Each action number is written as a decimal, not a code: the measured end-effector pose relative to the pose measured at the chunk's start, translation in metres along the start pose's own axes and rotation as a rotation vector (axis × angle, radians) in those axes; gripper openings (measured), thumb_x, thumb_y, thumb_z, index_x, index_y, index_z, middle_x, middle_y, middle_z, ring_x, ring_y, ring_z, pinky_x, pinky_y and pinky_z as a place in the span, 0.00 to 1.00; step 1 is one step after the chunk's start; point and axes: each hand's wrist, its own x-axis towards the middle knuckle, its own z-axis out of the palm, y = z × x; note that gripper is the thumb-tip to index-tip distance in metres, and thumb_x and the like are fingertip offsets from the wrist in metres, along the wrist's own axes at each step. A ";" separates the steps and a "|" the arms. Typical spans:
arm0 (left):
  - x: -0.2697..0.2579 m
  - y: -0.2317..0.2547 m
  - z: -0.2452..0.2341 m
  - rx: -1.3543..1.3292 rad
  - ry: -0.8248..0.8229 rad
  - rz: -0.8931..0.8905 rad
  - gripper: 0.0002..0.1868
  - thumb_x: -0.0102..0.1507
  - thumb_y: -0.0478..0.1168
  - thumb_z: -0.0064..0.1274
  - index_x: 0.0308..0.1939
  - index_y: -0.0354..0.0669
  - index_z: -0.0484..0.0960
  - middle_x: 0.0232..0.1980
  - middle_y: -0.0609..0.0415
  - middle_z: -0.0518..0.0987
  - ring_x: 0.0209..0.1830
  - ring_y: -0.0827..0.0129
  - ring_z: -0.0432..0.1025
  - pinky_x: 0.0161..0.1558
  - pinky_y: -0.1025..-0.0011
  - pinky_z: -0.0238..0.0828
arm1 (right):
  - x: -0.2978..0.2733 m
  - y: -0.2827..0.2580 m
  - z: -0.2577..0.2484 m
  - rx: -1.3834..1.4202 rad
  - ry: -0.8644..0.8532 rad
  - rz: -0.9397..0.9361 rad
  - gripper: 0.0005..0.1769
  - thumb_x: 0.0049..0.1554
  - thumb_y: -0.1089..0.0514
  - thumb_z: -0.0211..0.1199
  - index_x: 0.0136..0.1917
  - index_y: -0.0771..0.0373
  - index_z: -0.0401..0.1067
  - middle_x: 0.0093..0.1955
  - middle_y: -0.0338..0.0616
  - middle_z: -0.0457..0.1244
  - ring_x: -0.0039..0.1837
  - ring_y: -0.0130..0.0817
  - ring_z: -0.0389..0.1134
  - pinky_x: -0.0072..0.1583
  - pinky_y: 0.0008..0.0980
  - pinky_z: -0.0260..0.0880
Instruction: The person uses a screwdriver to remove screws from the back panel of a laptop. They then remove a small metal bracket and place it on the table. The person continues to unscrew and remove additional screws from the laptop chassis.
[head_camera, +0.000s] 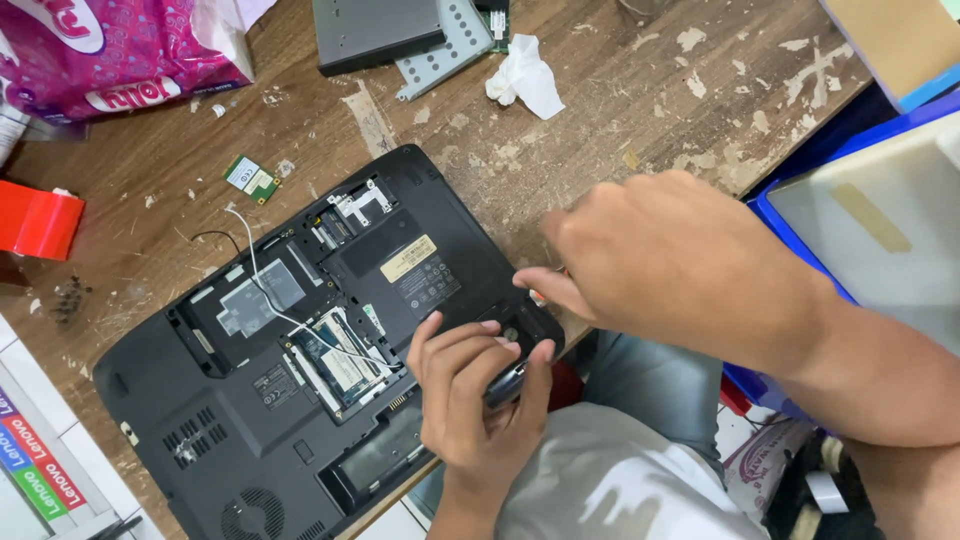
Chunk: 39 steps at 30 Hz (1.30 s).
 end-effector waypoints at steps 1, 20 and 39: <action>0.002 0.000 0.001 -0.002 -0.006 -0.023 0.10 0.66 0.37 0.66 0.42 0.42 0.78 0.41 0.52 0.79 0.42 0.60 0.83 0.70 0.45 0.71 | 0.000 0.001 -0.002 0.020 -0.055 0.016 0.36 0.73 0.24 0.51 0.41 0.52 0.74 0.34 0.44 0.70 0.37 0.55 0.75 0.42 0.54 0.72; 0.016 -0.007 -0.003 -0.120 -0.138 -0.266 0.10 0.69 0.36 0.60 0.52 0.39 0.79 0.50 0.50 0.83 0.49 0.57 0.80 0.72 0.49 0.75 | -0.005 0.001 -0.002 -0.085 0.164 -0.484 0.11 0.61 0.68 0.65 0.47 0.53 0.70 0.48 0.41 0.60 0.35 0.32 0.67 0.38 0.42 0.73; 0.013 -0.010 0.001 -0.113 -0.193 -0.216 0.09 0.69 0.36 0.58 0.51 0.36 0.83 0.50 0.49 0.84 0.52 0.57 0.81 0.75 0.43 0.71 | -0.017 -0.004 0.003 -0.085 0.203 -0.392 0.05 0.65 0.65 0.63 0.49 0.56 0.71 0.43 0.42 0.62 0.31 0.33 0.69 0.29 0.37 0.70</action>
